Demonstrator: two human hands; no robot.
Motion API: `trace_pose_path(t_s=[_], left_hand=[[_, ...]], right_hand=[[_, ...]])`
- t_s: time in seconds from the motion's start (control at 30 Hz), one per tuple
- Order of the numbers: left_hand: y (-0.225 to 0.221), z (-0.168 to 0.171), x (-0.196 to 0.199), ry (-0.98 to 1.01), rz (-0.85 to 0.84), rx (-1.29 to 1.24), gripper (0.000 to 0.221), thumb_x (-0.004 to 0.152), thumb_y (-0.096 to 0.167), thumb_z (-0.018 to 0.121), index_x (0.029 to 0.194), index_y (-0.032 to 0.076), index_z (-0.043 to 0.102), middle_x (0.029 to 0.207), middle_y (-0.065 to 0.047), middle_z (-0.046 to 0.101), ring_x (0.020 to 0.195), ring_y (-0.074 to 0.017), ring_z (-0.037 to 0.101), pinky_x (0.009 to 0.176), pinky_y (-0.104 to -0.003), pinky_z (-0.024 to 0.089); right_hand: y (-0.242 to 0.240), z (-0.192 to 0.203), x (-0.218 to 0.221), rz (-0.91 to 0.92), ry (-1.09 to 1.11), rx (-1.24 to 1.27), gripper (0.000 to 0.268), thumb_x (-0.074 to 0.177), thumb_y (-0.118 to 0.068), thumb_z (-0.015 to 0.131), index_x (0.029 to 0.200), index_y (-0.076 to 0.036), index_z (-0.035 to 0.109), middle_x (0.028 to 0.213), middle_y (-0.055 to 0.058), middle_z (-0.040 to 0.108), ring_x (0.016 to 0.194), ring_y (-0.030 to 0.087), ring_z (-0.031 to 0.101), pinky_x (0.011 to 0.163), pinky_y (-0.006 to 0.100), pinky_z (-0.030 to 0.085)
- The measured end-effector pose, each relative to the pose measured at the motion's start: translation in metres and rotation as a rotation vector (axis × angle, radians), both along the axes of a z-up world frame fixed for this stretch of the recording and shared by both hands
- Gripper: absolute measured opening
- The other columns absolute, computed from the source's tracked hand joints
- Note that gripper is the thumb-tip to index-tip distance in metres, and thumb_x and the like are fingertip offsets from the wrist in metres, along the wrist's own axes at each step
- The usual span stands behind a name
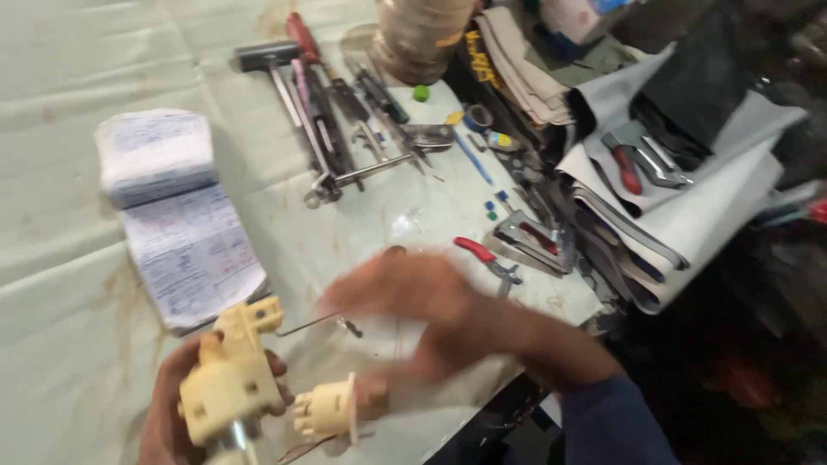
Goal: Disassembling and inspecting the components of a motorcycle fuel pump assembly on a workbench.
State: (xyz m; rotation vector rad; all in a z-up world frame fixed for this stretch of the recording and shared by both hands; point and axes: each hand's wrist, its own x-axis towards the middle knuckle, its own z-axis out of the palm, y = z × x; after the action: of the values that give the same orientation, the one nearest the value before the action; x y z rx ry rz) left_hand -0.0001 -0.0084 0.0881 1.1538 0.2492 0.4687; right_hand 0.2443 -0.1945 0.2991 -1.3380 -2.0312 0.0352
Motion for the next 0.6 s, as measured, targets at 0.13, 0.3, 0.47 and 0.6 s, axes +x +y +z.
trace_pose_path(t_s=[0.13, 0.3, 0.47, 0.6], left_hand=[[-0.002, 0.02, 0.004, -0.305, -0.419, -0.889, 0.071, 0.102, 0.041, 0.068, 0.156, 0.011, 0.033, 0.136, -0.026, 0.055, 0.116, -0.0411, 0.061, 0.099, -0.051, 0.05], [-0.016, 0.08, 0.003, -0.364, -0.195, -0.492, 0.115, 0.072, 0.049, 0.086, 0.162, 0.017, 0.021, 0.138, -0.017, 0.051, 0.116, -0.0213, 0.058, 0.102, -0.043, 0.046], [-0.016, 0.089, 0.004, -0.543, -0.367, -0.585, 0.114, 0.084, 0.058, 0.079, 0.167, 0.005, 0.023, 0.135, -0.018, 0.054, 0.104, -0.0208, 0.061, 0.102, -0.04, 0.047], [-0.017, 0.085, 0.002, -0.495, -0.285, -0.529, 0.112, 0.083, 0.061, 0.078, 0.165, 0.008, 0.022, 0.134, -0.019, 0.055, 0.103, -0.021, 0.062, 0.099, -0.04, 0.048]], right_hand=[[0.011, -0.028, 0.103, -0.581, 0.065, 0.22, 0.019, 0.094, -0.005, 0.079, 0.108, -0.006, 0.066, 0.104, 0.011, 0.075, 0.088, 0.019, 0.077, 0.076, 0.031, 0.061], [0.04, -0.1, 0.236, -0.886, -0.068, -0.034, 0.031, 0.094, -0.01, 0.068, 0.124, -0.002, 0.073, 0.113, 0.019, 0.074, 0.1, 0.033, 0.073, 0.088, 0.043, 0.056], [0.036, -0.173, 0.3, -1.035, -0.362, -0.44, 0.047, 0.09, -0.015, 0.059, 0.136, -0.008, 0.068, 0.127, 0.022, 0.068, 0.115, 0.042, 0.063, 0.099, 0.051, 0.047], [0.035, -0.156, 0.278, -1.082, -0.405, -0.514, 0.041, 0.095, -0.02, 0.059, 0.134, -0.011, 0.071, 0.129, 0.019, 0.07, 0.118, 0.041, 0.064, 0.103, 0.051, 0.049]])
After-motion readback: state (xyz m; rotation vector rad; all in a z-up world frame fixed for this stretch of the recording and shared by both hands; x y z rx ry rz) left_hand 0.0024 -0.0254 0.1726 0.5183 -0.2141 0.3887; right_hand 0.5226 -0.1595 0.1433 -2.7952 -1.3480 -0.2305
